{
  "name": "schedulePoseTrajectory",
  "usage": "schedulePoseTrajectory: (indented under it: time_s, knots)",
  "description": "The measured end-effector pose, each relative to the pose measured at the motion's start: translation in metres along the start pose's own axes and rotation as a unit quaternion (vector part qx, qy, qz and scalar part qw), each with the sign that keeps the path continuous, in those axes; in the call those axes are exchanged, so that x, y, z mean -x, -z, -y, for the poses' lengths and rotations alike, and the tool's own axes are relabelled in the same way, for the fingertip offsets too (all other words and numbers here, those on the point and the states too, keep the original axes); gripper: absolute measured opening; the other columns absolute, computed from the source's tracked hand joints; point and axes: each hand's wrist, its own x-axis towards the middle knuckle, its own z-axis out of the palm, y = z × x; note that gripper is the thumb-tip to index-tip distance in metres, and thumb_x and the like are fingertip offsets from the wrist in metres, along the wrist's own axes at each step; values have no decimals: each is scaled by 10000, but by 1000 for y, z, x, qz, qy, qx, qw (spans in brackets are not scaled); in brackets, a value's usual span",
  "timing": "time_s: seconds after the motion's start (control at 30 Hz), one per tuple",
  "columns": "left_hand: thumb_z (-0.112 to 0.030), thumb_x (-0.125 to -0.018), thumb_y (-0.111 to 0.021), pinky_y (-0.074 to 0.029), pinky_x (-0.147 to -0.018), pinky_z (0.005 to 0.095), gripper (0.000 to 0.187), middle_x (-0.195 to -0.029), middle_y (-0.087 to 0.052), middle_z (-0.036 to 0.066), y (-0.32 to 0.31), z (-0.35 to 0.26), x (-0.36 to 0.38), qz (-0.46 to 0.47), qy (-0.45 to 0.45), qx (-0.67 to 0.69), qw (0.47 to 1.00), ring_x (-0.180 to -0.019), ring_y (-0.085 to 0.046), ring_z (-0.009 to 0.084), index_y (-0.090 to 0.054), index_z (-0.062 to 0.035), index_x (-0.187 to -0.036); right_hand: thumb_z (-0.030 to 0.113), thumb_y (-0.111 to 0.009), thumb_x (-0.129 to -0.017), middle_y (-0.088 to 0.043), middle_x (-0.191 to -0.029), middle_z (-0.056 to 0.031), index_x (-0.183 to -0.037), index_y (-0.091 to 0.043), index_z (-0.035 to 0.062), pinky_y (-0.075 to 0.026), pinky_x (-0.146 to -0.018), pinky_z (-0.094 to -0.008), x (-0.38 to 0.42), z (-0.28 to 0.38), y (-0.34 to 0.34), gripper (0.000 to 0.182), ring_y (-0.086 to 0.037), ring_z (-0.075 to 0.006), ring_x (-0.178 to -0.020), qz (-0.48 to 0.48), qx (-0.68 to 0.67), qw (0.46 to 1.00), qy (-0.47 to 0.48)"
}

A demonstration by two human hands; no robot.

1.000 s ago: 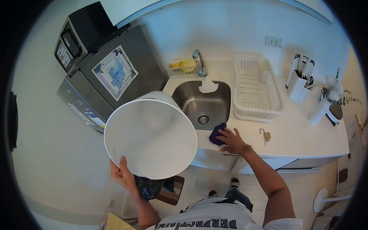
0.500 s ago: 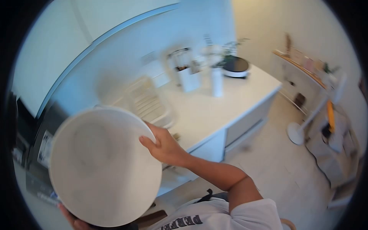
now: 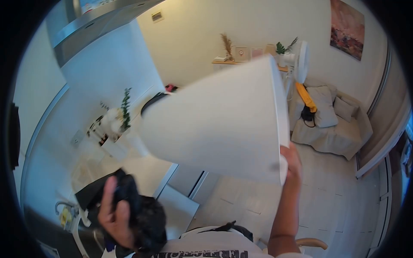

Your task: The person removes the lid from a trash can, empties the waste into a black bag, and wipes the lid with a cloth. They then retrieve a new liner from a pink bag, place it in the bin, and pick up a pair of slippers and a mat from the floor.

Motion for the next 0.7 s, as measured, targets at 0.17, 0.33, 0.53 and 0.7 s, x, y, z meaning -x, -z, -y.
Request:
schedulePoseTrajectory:
  time_s: [0.17,0.33,0.53,0.7]
  knots:
    - [-8,-830,-617,-422,-819,191,435,-1169,-575,125,-135,78,-86,124,101,105,981,-973,-544,90,-491,48,-1242,35,-618,-698,-587,-972,-166,-1117,-474,-72,-524,-712,-349,-35,12,108,456,-607,-257,-840,-179,127,974,-53]
    - [-24,-848,-601,-411,-869,218,422,-1150,-585,108,-252,184,-177,199,101,190,956,-993,-538,95,-487,33,-1250,28,-578,-705,-575,-1009,-181,-1174,-449,-41,-537,-712,-364,-101,-46,174,492,-608,-283,-863,-267,164,949,-28]
    - [5,-840,-596,-444,-804,195,439,-1085,-598,89,-378,313,-316,204,129,279,930,-915,-556,71,-474,32,-1260,65,-527,-704,-547,-1036,-224,-1226,-374,-42,-573,-537,-504,-225,-96,216,554,-615,-379,-830,-308,217,924,-65]
    - [29,-825,-591,-463,-751,204,432,-1011,-604,66,-468,379,-436,189,199,374,886,-843,-566,76,-485,34,-1244,89,-507,-694,-524,-1053,-274,-1232,-337,-64,-575,-479,-517,-354,-116,209,585,-620,-427,-779,-311,221,922,-71]
